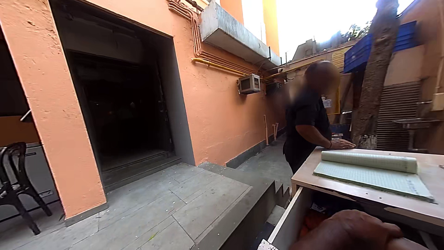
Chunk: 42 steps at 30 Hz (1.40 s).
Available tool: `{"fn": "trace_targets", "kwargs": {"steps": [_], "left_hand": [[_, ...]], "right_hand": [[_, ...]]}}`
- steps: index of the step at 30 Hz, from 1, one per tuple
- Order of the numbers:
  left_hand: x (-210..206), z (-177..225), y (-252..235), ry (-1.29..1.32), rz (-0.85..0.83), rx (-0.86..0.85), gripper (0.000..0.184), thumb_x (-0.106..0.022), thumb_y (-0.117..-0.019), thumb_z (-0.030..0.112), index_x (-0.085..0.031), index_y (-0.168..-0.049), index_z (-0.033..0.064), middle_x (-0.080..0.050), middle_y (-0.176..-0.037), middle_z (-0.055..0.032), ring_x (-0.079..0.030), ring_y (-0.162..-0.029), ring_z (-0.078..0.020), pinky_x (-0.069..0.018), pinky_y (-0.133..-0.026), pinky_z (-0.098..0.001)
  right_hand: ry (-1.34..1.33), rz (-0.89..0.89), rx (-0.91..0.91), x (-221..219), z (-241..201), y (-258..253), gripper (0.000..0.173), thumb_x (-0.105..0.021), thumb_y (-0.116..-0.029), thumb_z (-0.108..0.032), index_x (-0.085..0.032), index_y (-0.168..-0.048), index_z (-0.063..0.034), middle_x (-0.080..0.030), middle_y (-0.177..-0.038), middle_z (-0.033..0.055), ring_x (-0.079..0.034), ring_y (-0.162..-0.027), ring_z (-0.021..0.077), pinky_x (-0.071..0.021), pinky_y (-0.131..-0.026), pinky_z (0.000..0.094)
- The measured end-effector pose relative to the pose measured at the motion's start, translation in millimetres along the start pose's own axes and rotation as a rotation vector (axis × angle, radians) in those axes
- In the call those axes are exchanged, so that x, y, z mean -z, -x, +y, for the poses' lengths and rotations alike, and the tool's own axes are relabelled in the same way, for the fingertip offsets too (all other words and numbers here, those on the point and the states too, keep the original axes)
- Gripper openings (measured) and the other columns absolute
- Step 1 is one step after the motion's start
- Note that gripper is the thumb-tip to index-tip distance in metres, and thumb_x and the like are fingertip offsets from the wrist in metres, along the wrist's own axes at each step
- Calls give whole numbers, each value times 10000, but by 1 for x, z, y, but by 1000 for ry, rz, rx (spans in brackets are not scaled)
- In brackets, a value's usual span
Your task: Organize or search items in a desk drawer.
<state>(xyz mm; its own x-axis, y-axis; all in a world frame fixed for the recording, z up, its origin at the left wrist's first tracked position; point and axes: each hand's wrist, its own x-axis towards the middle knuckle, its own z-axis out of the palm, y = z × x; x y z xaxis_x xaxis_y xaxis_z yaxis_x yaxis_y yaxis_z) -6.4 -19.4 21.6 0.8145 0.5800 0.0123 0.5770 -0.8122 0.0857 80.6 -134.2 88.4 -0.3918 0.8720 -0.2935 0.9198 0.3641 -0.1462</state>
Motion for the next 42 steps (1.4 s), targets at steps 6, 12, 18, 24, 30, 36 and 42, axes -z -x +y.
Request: {"fn": "trace_targets", "kwargs": {"steps": [6,12,18,24,30,36,42], "left_hand": [[-42,-32,-24,-67,190,-80,685,-869,-675,345,-646,-1293,153,-714,-1150,-99,-665,-1124,-300,-554,-963,-522],[-45,-32,-33,-61,173,-74,741,-844,-694,368,-604,-1376,202,-693,-1231,-71,-639,-1179,-282,-530,-1012,-479],[-44,-29,-36,-12,197,-14,815,-837,-683,270,-565,-1447,193,-634,-1397,-30,-554,-1344,-226,-448,-1135,-421],[-49,-45,-31,-48,268,-34,948,-830,-698,333,-446,-1554,192,-423,-1622,-54,-407,-1488,-230,-315,-1229,-478],[-47,-48,-32,-172,354,-168,1066,-831,-662,398,-367,-1603,209,-275,-1699,-78,-250,-1570,-247,-226,-1267,-481],[-37,-43,-28,-70,242,-83,858,-824,-711,405,-528,-1492,209,-620,-1423,-52,-561,-1349,-226,-411,-1170,-426],[-31,-42,-24,-131,277,-56,672,-744,-768,424,-614,-1390,202,-694,-1269,-66,-654,-1190,-255,-521,-1012,-461]], "right_hand": [[-26,79,34,-24,47,-36,346,-626,-1013,-245,-678,-1216,32,-659,-1241,287,-612,-1195,454,-435,-1036,637],[-14,103,-28,-47,90,-70,401,-738,-919,-343,-706,-1131,-5,-700,-1155,228,-655,-1109,420,-487,-978,644],[32,132,16,-43,99,-71,377,-718,-930,-343,-697,-1067,7,-695,-1107,229,-655,-1075,415,-491,-947,631],[110,175,149,-50,100,-84,639,-788,-846,-496,-670,-1216,11,-648,-1303,211,-549,-1308,375,-309,-1200,550],[197,213,166,-49,96,-78,649,-759,-828,-552,-682,-1173,-9,-637,-1311,219,-550,-1299,387,-366,-1149,568],[117,339,170,-51,96,-79,424,-600,-974,-401,-668,-1019,16,-692,-1071,229,-660,-1074,405,-494,-960,589],[82,318,128,-47,89,-80,326,-581,-994,-288,-664,-1032,25,-687,-1089,226,-654,-1096,392,-496,-979,556]]}}
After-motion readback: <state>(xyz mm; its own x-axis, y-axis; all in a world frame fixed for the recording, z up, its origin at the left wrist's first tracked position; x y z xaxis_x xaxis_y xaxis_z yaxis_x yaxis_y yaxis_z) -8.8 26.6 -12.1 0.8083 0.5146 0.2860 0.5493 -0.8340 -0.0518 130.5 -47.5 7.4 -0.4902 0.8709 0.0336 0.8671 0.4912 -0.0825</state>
